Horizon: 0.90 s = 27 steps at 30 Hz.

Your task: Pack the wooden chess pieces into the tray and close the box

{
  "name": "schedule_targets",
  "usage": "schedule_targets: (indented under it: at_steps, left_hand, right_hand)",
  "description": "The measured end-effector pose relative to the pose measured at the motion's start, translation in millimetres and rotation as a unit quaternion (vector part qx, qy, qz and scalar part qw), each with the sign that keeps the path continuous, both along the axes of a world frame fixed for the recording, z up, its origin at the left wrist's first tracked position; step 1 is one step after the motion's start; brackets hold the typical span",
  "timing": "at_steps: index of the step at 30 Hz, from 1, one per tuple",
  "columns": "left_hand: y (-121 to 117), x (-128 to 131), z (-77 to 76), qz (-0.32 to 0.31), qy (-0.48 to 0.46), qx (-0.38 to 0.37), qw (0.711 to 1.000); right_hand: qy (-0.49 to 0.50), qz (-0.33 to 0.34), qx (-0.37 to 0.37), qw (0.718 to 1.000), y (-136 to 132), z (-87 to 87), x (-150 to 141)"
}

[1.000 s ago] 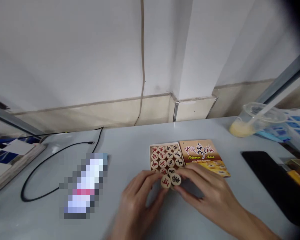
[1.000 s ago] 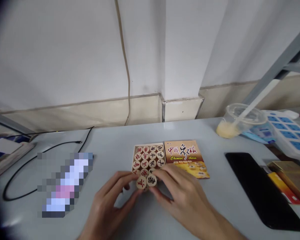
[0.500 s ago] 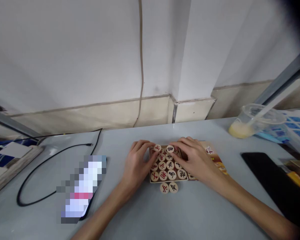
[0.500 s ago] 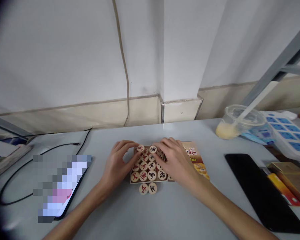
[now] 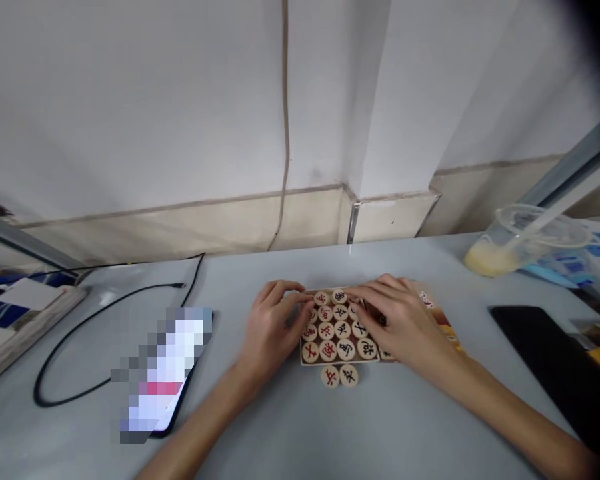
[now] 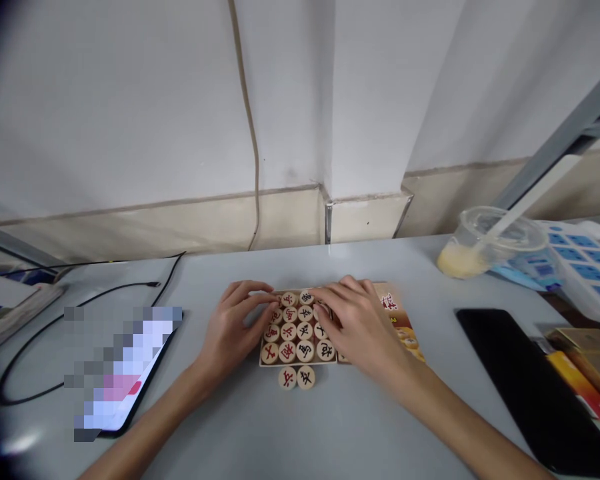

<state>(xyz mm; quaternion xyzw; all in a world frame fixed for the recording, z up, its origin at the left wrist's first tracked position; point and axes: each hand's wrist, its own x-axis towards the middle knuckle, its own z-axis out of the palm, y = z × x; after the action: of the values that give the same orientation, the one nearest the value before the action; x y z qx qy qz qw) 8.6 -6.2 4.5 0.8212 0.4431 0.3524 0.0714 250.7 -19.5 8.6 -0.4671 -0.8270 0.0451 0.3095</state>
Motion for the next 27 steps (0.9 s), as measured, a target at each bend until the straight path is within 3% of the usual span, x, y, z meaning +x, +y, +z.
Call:
schedule_targets:
  at_steps: [4,9,14,16,20,23,27]
  left_hand:
    - [1,-1,-1.8,-0.036,0.005,-0.001,0.999]
    - [-2,-3,8.6,-0.018,-0.009,0.04,0.999]
    - [-34,-1,25.7,-0.012,-0.004,0.046,0.999]
    - [-54,-2,22.3,-0.01,0.013,0.019,1.0]
    - [-86,-10,0.8,-0.022,0.066,-0.003,0.998]
    - [-93,-16,-10.8,-0.057,0.107,-0.013,0.993]
    - [-90,-17,-12.6,-0.079,0.11,-0.033,0.99]
  right_hand:
    - [0.009,-0.002,-0.011,1.0,-2,0.8,-1]
    - [0.049,-0.019,0.02,0.998,-4,9.2,-3]
    - [0.108,-0.01,0.024,0.994,-33,16.5,-9]
    - [0.111,-0.001,0.014,0.994,-54,9.0,-12]
    - [0.056,0.0,0.039,0.998,-88,-17.5,-12]
    - [0.042,-0.002,0.038,0.998,-94,-29.8,-7]
    - [0.017,0.015,0.041,0.999,-89,-31.2,-4]
